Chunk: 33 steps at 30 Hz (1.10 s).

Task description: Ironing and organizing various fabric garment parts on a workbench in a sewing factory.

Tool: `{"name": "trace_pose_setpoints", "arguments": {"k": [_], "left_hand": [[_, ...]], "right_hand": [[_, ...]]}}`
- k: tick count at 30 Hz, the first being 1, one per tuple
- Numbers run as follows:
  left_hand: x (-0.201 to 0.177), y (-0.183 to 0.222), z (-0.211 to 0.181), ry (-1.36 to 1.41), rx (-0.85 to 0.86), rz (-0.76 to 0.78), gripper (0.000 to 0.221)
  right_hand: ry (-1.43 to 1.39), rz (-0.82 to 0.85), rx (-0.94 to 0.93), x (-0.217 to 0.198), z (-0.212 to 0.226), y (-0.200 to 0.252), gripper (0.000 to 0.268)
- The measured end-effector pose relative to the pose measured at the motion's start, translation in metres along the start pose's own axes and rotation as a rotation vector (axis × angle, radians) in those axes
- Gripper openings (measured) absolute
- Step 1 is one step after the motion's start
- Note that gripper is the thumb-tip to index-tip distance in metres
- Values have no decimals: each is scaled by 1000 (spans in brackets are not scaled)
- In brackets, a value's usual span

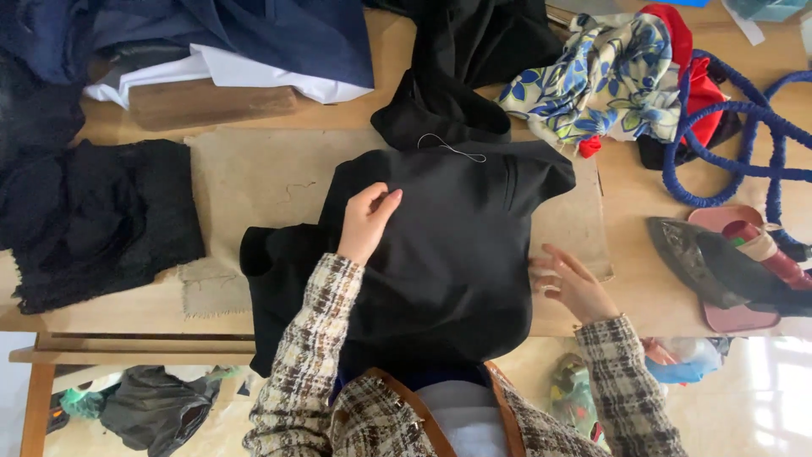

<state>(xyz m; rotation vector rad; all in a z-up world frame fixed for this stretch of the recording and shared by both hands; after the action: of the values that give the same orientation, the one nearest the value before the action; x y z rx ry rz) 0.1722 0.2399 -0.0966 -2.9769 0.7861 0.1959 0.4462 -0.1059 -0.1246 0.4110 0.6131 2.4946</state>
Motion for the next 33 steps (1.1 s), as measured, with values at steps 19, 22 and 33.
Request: {"name": "trace_pose_setpoints", "arguments": {"k": [19, 22, 33], "left_hand": [[-102, -60, -113, -404, 207, -73, 43], [-96, -39, -112, -616, 193, -110, 47], [-124, 147, -105, -1007, 37, -450, 82]], "right_hand": [[64, -101, -130, 52, 48, -31, 43], [43, -112, -150, 55, 56, -43, 42], [-4, -81, -124, 32, 50, -101, 40]]}}
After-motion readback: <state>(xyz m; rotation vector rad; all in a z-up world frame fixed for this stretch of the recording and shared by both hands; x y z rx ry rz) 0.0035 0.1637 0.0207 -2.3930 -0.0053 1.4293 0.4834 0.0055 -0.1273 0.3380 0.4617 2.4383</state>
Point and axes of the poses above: each hand's wrist, its own y-axis away from the middle knuckle, its own x-axis out of the palm, z = x × y, the point moved 10 cm from there along -y, towards the middle knuckle, and after that the axes turned 2 degrees about y, right-handed, at the moved point
